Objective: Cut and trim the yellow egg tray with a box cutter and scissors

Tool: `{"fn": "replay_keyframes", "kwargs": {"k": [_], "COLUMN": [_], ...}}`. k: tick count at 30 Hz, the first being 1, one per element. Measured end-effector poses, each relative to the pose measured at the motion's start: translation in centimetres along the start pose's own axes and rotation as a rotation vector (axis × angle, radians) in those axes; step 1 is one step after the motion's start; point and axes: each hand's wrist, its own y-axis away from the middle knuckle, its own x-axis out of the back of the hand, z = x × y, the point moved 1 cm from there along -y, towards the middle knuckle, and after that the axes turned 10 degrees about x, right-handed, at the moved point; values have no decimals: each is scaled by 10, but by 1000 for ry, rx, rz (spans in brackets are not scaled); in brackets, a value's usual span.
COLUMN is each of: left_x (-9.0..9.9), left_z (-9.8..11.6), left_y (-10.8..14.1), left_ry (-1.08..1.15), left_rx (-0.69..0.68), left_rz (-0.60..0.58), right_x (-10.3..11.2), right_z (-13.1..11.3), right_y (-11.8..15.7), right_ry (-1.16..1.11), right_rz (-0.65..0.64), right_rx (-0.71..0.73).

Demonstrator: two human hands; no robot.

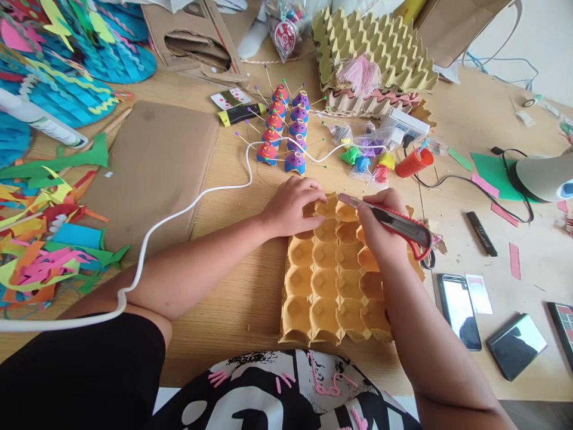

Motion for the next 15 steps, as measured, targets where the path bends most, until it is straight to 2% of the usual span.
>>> {"fn": "replay_keyframes", "kwargs": {"k": [4, 7, 10, 15], "left_x": [-1, -1, -1, 1], "left_z": [-1, -1, 0, 1], "left_y": [1, 1, 1, 0], "left_ry": [2, 1, 1, 2], "left_rx": [-14, -15, -9, -11], "left_rz": [24, 26, 15, -3], "right_x": [-1, -1, 1, 1], "right_z": [16, 19, 10, -5], "right_y": [-6, -7, -3, 5], "right_ry": [-145, -194, -100, 102], "right_rz": [44, 37, 25, -105], "right_rx": [-159, -178, -66, 187]}}
